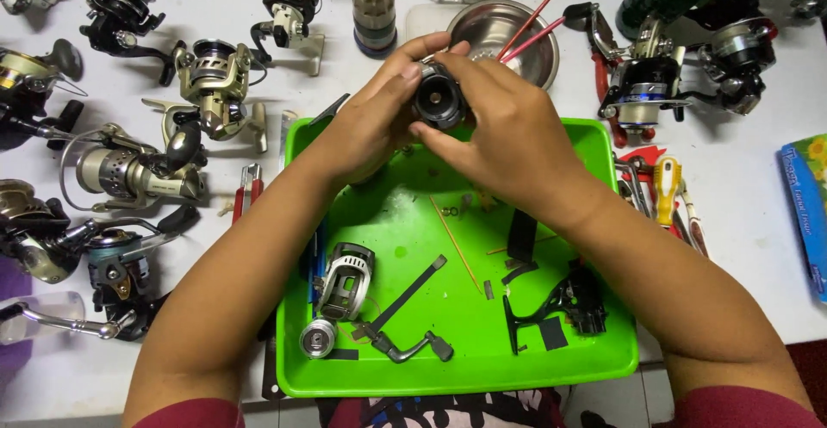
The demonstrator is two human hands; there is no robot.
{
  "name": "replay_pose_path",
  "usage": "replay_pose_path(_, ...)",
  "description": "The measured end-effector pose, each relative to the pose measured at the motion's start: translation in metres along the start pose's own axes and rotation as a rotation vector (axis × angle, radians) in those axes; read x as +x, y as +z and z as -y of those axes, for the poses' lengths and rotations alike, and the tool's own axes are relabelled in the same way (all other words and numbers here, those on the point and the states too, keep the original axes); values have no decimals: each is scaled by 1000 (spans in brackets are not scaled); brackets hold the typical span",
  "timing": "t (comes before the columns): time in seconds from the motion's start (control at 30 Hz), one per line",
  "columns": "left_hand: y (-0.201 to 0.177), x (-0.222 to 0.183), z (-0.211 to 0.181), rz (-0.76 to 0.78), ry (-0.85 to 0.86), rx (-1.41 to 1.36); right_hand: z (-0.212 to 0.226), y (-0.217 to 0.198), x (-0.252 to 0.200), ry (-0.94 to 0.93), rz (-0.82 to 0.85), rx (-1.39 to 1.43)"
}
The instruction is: Reassembling the internal gears and housing of a fishing reel using a screwdriver.
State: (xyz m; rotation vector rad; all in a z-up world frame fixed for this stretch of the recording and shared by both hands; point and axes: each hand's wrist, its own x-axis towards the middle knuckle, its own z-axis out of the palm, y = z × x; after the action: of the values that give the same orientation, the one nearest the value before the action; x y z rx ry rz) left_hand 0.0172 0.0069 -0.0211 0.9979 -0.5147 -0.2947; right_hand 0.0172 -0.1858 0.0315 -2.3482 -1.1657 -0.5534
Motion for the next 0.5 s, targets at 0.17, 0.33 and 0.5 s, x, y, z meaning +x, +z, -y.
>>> replay_pose_path(0.17, 7, 8, -9, -188, -259, 209, 15, -23, -11, 18, 68, 88)
replay_pose_path(0.33, 6, 9, -11, -194, -272, 268, 25, -32, -32, 72, 186, 201)
replay_pose_path(0.5, 10, 5, -15, -112, -140, 426, 24, -27, -46, 193, 244, 288)
